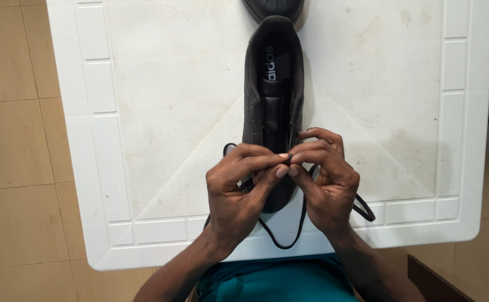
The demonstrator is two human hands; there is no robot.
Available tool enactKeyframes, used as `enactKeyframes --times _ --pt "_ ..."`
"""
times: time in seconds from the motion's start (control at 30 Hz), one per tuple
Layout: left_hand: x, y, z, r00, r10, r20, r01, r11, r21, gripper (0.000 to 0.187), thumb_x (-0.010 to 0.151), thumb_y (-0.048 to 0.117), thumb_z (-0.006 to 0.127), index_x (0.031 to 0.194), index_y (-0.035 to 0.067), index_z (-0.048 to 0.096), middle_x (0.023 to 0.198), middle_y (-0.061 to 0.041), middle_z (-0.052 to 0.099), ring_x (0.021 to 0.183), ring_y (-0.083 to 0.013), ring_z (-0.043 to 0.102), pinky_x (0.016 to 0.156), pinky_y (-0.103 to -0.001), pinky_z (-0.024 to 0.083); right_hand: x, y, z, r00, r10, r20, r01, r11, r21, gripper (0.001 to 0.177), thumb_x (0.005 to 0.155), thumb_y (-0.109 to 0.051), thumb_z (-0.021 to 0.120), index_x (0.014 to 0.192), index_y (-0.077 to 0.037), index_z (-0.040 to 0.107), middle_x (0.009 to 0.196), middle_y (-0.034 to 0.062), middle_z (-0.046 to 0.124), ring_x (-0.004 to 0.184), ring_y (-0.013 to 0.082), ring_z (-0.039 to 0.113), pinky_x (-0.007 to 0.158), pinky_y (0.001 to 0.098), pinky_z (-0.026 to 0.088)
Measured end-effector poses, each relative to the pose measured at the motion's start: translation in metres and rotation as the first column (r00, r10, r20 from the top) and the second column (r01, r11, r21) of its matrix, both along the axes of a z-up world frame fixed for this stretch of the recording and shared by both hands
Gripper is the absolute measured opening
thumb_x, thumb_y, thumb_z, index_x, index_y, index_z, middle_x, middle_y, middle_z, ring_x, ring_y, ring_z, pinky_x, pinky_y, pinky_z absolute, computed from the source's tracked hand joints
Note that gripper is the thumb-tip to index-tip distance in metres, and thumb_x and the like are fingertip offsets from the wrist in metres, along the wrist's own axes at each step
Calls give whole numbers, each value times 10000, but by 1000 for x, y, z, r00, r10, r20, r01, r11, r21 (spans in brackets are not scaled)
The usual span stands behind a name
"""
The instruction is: The person removes the laces from a black Adidas shoe, then re-laces it through the eyelets and ties a knot. The task is performed on a white table with a second shoe visible nearby.
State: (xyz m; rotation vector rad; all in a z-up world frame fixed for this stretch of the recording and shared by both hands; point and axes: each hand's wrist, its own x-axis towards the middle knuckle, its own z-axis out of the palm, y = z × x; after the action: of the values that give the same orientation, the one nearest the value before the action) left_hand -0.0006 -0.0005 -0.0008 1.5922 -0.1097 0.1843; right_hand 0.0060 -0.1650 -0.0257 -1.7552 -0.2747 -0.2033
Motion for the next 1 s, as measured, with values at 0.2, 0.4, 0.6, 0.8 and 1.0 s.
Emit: enactKeyframes --times 0.2,0.4,0.6,0.8,1.0 --pt "3 1 -3 1000 -2 -6 2 1000 18 105 948 124 762 1037 69 769 933 -47 722 789 -79 621 652 -224 501 2 0 3 1000 3 27 -1 999 -53 72 947 -123 759 991 -90 711 1002 22 713 1253 217 544 1137 416 445" --pt "5 2 -5 999 -17 -27 17 1000 -23 88 966 136 749 1020 67 757 888 -22 732 761 -63 619 669 -220 496 4 -2 4 999 25 -38 -24 1000 17 63 973 -116 733 1018 -90 697 1020 19 708 1221 195 557 1090 381 494" --pt "10 6 -7 999 -36 -26 34 997 -63 96 967 137 747 1004 47 742 845 -8 685 708 -39 576 613 -199 466 6 -6 6 971 125 -202 -82 974 210 47 967 -98 708 1011 -84 699 1069 37 660 1172 176 592 906 316 592" --pt "20 4 -18 995 -92 -36 76 946 -314 109 988 149 724 1002 43 701 830 9 637 651 -16 571 541 -168 474 7 -3 10 975 142 -170 -108 975 195 40 995 -74 693 1030 -57 688 1103 56 648 1167 170 604 951 300 582" --pt "22 4 -34 985 -174 -2 163 928 -334 106 990 145 726 1010 45 698 826 13 632 627 -12 561 528 -158 468 9 -7 8 948 194 -252 -111 944 312 65 969 -85 718 1027 -58 715 1177 71 620 1153 168 620 976 301 586"
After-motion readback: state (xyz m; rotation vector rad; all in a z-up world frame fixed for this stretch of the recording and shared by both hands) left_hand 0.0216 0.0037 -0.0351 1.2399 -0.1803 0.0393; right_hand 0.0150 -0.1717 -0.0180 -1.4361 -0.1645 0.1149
